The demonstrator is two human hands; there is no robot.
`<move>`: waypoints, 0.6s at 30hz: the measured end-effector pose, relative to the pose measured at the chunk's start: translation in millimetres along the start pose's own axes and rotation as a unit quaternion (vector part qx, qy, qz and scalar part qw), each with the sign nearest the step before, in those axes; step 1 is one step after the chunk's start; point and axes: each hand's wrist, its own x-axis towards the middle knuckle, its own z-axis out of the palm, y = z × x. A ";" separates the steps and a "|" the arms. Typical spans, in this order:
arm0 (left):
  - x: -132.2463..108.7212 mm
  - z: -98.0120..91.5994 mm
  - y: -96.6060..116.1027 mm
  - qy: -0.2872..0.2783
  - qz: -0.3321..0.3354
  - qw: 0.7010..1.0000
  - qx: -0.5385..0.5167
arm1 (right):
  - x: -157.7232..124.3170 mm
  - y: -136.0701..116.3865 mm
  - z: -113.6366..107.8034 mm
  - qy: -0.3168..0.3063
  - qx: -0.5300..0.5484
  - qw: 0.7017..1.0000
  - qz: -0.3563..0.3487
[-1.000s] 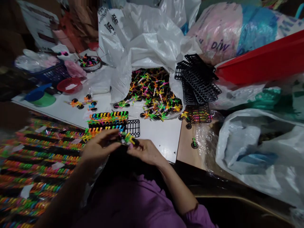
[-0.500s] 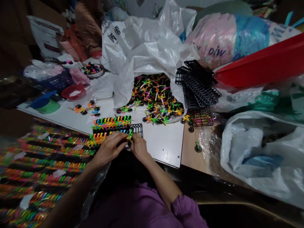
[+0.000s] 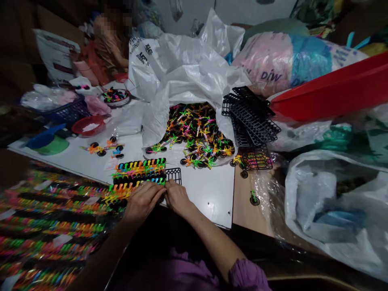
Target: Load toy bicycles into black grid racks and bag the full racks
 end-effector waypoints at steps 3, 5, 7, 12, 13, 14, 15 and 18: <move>-3.1 -3.6 0.6 0.011 0.023 1.000 0.001 | -3.9 0.6 -3.3 -0.013 0.034 0.999 -0.029; -7.4 -6.9 -0.7 0.004 0.039 0.999 -0.024 | -8.4 1.5 -4.5 -0.006 0.057 0.998 -0.039; -12.0 -9.6 -3.5 -0.008 0.042 0.998 -0.051 | -11.0 5.2 -8.5 -0.012 0.085 0.995 -0.050; -15.6 -9.6 -8.7 -0.014 0.041 0.998 -0.050 | 16.0 28.7 -48.6 -0.060 0.120 0.990 -0.030; -15.1 -8.8 -8.2 -0.014 0.046 0.998 -0.048 | 28.7 33.4 -58.8 -0.012 0.074 0.997 0.009; -14.5 -8.0 -7.2 -0.013 0.049 0.998 -0.046 | 43.2 37.1 -67.5 0.039 0.018 0.998 0.043; -14.1 -7.2 -5.7 -0.012 0.048 0.998 -0.045 | 58.3 39.4 -74.1 0.066 -0.040 0.994 0.079; -14.2 -7.9 0.1 0.000 0.028 0.998 -0.049 | 97.1 38.4 -80.0 0.020 -0.177 0.973 0.146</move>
